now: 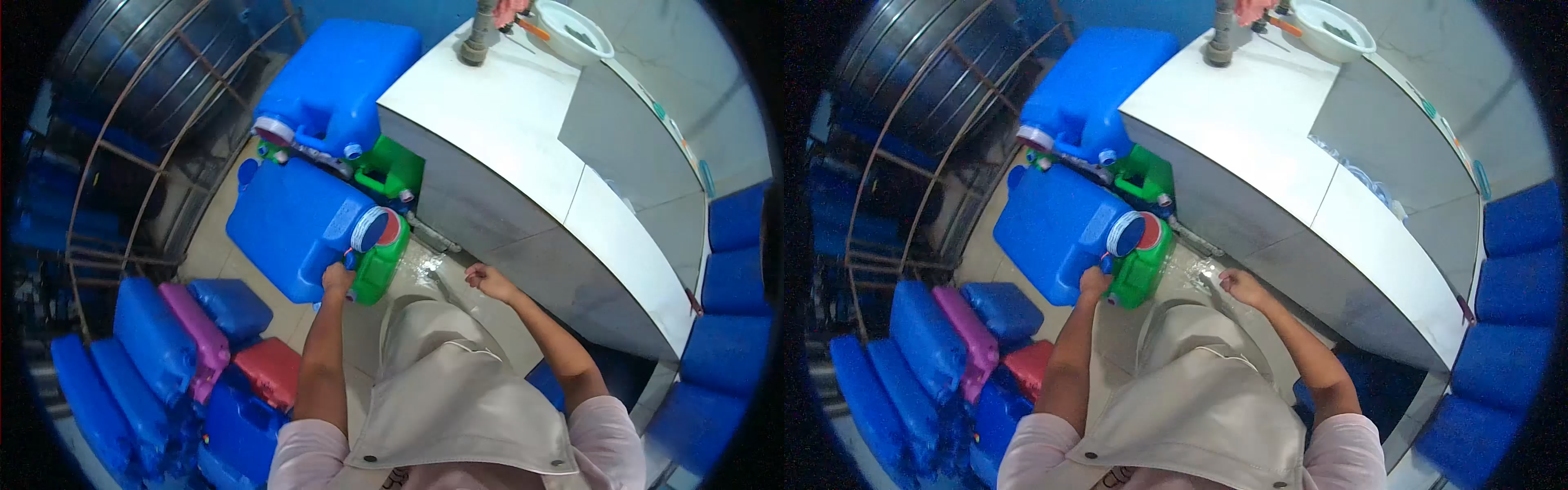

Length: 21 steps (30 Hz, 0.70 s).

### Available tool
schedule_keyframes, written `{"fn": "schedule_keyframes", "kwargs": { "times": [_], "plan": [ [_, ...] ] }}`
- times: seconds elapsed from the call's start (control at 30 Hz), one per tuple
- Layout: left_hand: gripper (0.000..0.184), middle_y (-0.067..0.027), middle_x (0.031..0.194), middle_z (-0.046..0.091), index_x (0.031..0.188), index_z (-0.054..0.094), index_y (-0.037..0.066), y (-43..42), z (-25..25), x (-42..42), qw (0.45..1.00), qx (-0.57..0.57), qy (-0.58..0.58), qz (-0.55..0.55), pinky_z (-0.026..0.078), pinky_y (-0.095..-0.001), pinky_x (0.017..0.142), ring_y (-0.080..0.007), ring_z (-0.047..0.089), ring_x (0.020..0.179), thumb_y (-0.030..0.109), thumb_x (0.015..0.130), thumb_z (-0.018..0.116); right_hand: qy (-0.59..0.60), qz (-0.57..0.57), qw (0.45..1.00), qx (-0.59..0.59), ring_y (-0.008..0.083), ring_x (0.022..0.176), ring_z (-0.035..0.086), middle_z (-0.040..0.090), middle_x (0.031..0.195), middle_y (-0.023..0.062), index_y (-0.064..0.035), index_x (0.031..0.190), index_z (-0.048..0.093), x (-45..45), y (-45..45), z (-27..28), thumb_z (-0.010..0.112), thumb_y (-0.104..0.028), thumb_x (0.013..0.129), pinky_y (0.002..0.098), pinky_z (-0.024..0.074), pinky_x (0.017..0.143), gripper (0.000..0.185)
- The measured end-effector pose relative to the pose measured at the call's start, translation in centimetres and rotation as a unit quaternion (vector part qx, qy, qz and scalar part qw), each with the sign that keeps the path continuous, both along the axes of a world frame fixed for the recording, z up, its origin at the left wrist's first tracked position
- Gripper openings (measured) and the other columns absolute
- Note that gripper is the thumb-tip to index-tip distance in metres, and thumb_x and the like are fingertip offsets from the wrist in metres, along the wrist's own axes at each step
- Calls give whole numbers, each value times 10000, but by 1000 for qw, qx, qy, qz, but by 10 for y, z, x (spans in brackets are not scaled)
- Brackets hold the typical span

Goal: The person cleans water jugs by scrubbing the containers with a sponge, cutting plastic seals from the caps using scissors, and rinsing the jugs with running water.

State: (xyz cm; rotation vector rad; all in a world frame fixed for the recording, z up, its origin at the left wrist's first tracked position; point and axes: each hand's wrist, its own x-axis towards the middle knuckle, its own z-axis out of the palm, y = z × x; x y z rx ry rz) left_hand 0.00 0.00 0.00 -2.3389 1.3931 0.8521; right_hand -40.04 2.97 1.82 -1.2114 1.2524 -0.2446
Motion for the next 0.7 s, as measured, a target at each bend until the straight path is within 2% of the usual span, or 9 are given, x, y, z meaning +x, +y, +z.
{"fn": "schedule_keyframes", "kwargs": {
  "times": [0.07,0.1,0.17,0.27,0.33,0.43,0.5,0.57,0.7],
  "plan": [
    [282,-223,931,638,937,633,64,31,52,40,990,-140,-23,-17,492,-467,793,-383,622,870,277,752,623,-34,11,999,-16,114,805,527,580,878,30,4,1038,533,35,-1,-4,534,-62,820,248,439,733,228],
    [282,-220,903,639,930,624,60,-1,57,-49,974,-220,45,-9,497,-468,766,-386,622,848,280,753,619,62,35,995,-70,114,805,527,580,878,30,4,1038,533,-56,-48,67,534,-62,820,248,439,733,228],
    [294,-213,864,642,936,606,61,19,136,20,968,-239,-44,-56,505,-463,718,-386,624,813,289,751,616,21,16,995,-101,170,874,581,628,920,126,38,1071,559,-11,-38,105,519,-131,846,306,456,781,284],
    [377,-215,870,642,1003,613,51,29,287,87,959,-259,-89,-68,486,-480,730,-374,621,833,297,718,630,-18,47,987,-152,186,896,584,629,937,128,23,1064,564,32,-40,143,520,-149,861,321,459,793,269],
    [442,-252,899,627,1056,618,41,35,366,95,946,-305,-78,-83,474,-454,770,-387,610,851,277,682,620,-31,77,972,-220,193,908,590,633,959,124,5,1075,559,33,-50,177,532,-190,868,326,460,804,286],
    [430,-246,857,630,1027,628,17,48,490,83,918,-360,-93,-135,483,-439,714,-384,613,805,242,661,660,-24,92,976,-197,140,928,569,605,1007,75,26,1117,527,31,-53,255,500,-121,890,274,451,836,272],
    [336,-213,757,633,976,624,2,56,562,69,871,-440,-82,-203,490,-377,653,-310,643,701,153,676,633,-48,142,966,-212,132,920,566,603,1015,73,17,1131,525,21,-48,300,493,-142,896,273,448,835,285],
    [246,-123,680,609,914,617,4,63,631,44,850,-470,-29,-238,466,-304,613,-169,606,636,64,677,592,-83,104,969,-209,144,928,574,609,1013,76,6,1129,529,1,-40,340,496,-158,893,276,456,828,289],
    [351,-34,807,582,1084,558,3,26,696,33,725,-608,63,-318,450,-248,595,-108,546,659,85,743,566,-151,16,965,-213,139,959,580,608,1037,75,-15,1152,529,-74,-21,411,500,-180,896,276,462,845,307]
  ]
}}
